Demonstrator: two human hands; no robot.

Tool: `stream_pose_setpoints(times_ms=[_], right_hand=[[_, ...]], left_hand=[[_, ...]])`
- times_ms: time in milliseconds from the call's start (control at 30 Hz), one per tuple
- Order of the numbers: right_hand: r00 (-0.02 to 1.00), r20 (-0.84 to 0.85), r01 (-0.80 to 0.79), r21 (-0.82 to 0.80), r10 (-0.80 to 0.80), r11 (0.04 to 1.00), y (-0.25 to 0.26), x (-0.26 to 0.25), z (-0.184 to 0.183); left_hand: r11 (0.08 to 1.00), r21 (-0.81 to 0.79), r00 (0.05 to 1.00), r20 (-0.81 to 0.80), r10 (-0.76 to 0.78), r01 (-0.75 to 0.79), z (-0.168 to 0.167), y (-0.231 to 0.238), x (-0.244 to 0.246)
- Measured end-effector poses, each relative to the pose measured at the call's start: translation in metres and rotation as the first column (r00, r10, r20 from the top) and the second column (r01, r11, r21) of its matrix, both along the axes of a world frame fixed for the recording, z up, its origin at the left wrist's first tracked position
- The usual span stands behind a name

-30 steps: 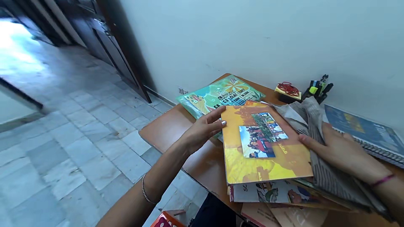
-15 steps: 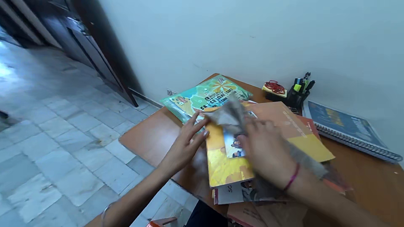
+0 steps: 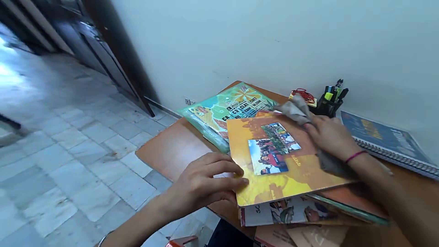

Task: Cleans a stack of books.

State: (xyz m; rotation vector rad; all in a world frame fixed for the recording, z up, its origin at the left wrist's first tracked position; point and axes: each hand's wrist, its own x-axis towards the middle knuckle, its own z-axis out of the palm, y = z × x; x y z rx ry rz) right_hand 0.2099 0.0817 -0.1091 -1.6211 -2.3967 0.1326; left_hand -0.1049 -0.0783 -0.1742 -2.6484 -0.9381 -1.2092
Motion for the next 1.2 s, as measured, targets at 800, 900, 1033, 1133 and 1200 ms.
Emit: stream_pose_setpoints(times_ms=[800, 900, 1033, 1133, 1200], right_hand=[[0.971, -0.137, -0.207, -0.085, 0.195, 0.975, 0.029, -0.02, 0.006], [0.986, -0.152, -0.083, -0.085, 0.069, 0.993, 0.028, 0.019, 0.006], [0.995, -0.091, -0.044, -0.109, 0.034, 0.993, 0.02, 0.033, 0.014], [0.996, -0.061, -0.068, -0.137, 0.06, 0.988, 0.023, 0.023, 0.022], [0.991, -0.067, -0.122, -0.174, 0.112, 0.977, 0.021, 0.007, 0.029]], left_hand=[[0.728, -0.522, 0.775, 0.632, -0.02, 0.444, 0.031, 0.048, 0.015], [0.634, -0.639, 0.675, 0.698, 0.239, 0.436, 0.042, 0.045, 0.024], [0.579, -0.682, 0.602, 0.708, 0.37, 0.447, 0.049, 0.046, 0.029], [0.567, -0.684, 0.579, 0.714, 0.394, 0.458, 0.049, 0.049, 0.03], [0.563, -0.687, 0.574, 0.713, 0.402, 0.459, 0.049, 0.048, 0.03]])
